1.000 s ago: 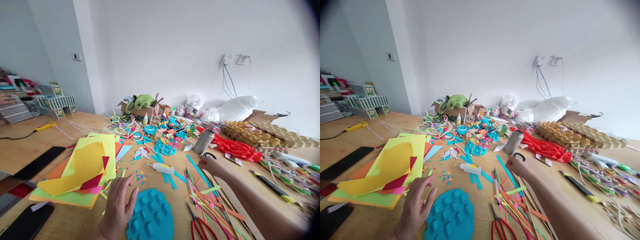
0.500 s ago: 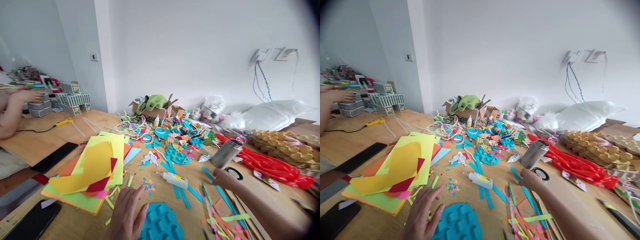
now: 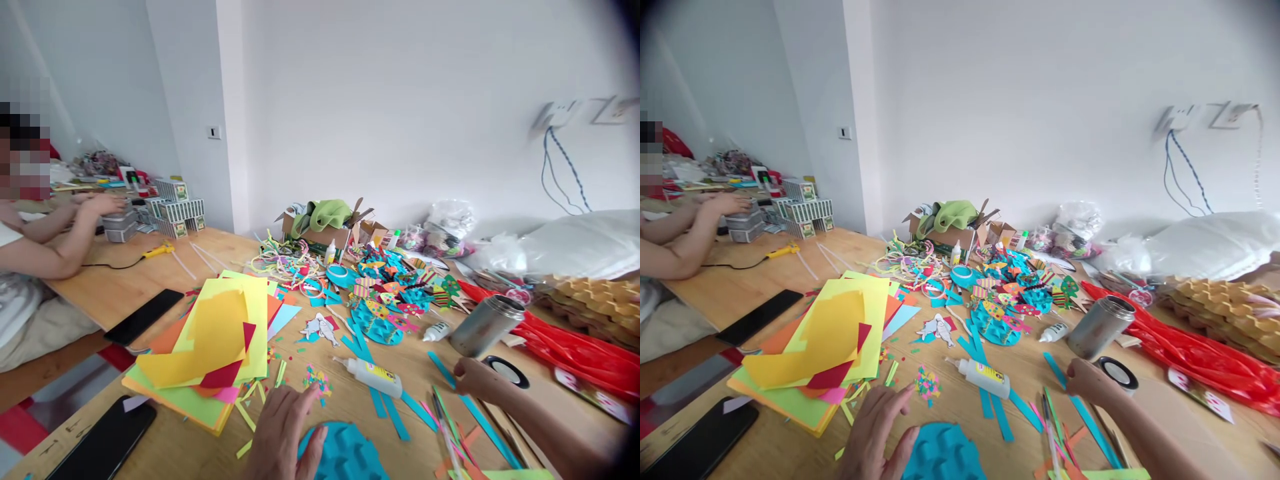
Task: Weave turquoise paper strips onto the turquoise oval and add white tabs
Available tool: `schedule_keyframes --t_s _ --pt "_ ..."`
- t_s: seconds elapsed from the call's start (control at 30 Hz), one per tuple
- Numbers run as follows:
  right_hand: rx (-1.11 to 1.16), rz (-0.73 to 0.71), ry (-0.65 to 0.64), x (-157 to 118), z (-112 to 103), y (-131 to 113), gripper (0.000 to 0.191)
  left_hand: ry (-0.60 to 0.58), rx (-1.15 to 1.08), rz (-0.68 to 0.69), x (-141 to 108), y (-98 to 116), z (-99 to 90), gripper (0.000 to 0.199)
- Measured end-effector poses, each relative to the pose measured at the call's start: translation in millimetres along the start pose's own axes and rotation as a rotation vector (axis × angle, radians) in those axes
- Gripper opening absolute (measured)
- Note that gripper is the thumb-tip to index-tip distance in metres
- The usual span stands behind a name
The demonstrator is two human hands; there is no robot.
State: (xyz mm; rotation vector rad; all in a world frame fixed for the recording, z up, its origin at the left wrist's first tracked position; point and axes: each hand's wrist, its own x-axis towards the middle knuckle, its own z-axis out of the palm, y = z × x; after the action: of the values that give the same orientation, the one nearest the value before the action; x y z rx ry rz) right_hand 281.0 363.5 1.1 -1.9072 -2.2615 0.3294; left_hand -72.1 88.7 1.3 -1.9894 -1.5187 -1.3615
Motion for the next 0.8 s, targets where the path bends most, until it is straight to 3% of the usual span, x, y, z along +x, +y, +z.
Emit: schedule_keyframes --t_s 0.13,0.2,0.3,0.4,0.47,0.53,0.63,0.8 --pt "-0.115 0.009 -0.016 -12 -32 -30 0.024 -0.005 -0.016 -0.008 -5 -6 5.1 0.040" --pt "-0.135 -0.064 0.030 -22 -52 -72 0.025 0.000 -0.028 -0.025 -6 -8 6.8 0.042" --pt "-0.270 -0.362 0.085 -29 -69 -162 0.033 -0.009 -0.039 -0.057 -7 -9 8.1 0.043" --pt "-0.375 -0.501 0.004 -8 -56 -247 0.030 -0.010 -0.045 -0.041 -8 -9 12.4 0.041" --pt "-0.425 -0.492 -0.049 19 -35 -283 0.022 0.054 -0.037 -0.031 -11 -9 18.7 0.037" --pt "-0.474 -0.462 -0.096 47 -12 -302 0.032 0.088 -0.005 -0.061 -16 -11 26.6 0.036" --pt "-0.531 -0.413 -0.137 77 15 -309 0.034 0.100 0.036 -0.040 -23 -16 37.4 0.036" --pt "-0.573 -0.377 -0.173 95 33 -307 0.034 0.080 0.048 0.026 -29 -23 42.4 0.040"
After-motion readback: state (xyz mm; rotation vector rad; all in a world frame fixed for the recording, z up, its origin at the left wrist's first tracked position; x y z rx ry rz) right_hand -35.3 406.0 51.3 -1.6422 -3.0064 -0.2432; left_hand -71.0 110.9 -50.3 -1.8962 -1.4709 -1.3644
